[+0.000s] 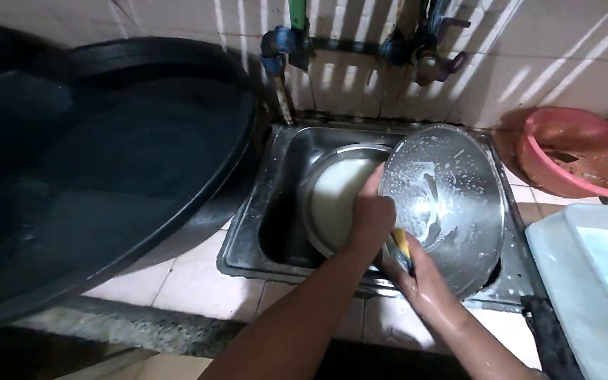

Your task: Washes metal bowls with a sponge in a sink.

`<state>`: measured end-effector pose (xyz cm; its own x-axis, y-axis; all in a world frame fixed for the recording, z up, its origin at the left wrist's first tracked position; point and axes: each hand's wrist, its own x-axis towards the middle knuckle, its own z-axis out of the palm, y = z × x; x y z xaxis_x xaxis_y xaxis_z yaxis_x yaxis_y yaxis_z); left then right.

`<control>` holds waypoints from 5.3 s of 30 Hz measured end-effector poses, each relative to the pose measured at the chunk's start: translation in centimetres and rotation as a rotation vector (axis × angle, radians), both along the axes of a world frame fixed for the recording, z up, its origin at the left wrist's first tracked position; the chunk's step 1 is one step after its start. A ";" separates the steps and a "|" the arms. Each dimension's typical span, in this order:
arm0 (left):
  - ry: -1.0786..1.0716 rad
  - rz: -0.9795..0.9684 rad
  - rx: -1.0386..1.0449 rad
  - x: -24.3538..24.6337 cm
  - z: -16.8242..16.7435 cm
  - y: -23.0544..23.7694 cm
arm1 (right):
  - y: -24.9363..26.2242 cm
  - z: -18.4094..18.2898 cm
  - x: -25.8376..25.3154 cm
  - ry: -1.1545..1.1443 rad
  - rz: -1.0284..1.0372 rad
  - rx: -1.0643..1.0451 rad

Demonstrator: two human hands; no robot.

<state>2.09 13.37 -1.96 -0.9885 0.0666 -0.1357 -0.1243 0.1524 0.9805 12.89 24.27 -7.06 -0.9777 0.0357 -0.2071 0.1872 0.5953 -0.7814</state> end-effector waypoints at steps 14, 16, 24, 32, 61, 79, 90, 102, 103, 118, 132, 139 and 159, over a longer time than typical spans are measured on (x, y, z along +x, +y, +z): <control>-0.030 0.006 -0.067 5.2 -0.4 0.5 | -1.6 3.9 0.6 -0.240 -0.147 0.165; 0.010 -0.038 -0.051 3.7 0.8 0.2 | 0.8 1.2 3.0 -0.167 -0.048 0.359; 0.003 -0.050 -0.019 3.5 0.1 1.1 | -0.1 3.0 3.0 -0.082 -0.132 0.360; -0.010 -0.046 -0.059 1.1 0.1 0.0 | 10.4 -5.5 6.2 0.224 -0.017 0.461; -0.178 -0.066 -0.239 -0.8 -0.2 0.2 | 2.2 -6.6 -9.8 0.169 0.100 0.331; -0.172 -0.077 -0.181 -0.1 0.3 0.3 | 4.4 0.3 -5.7 -0.241 -0.289 -0.515; -0.122 -0.080 -0.171 1.9 1.8 0.8 | 6.3 10.3 -17.9 0.340 -0.125 0.267; -0.126 0.057 -0.162 1.5 -1.4 -1.9 | 17.6 -1.5 -7.6 0.092 -0.353 0.605; -0.122 0.038 -0.190 1.5 -1.2 -1.9 | 17.7 -2.0 -6.9 0.160 -0.220 0.671; -0.210 0.040 -0.117 -0.8 -1.0 0.3 | 1.2 1.9 -0.7 -0.115 -0.079 -0.098; -0.309 0.003 -0.045 -3.7 -2.4 -1.1 | 16.8 -2.5 1.3 0.132 -0.328 0.586; -0.291 0.023 0.029 -3.2 -3.2 -0.9 | 8.0 -2.4 7.6 0.292 -0.194 0.493; -0.350 0.030 -0.088 -4.4 -5.5 -0.8 | 6.0 -1.9 7.0 0.360 0.001 0.516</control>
<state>-2.30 12.53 -7.49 -0.8824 0.0114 -0.4704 -0.4560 0.2259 0.8609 19.86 30.26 -8.95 -0.9830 0.0426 0.1786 -0.0345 0.9125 -0.4076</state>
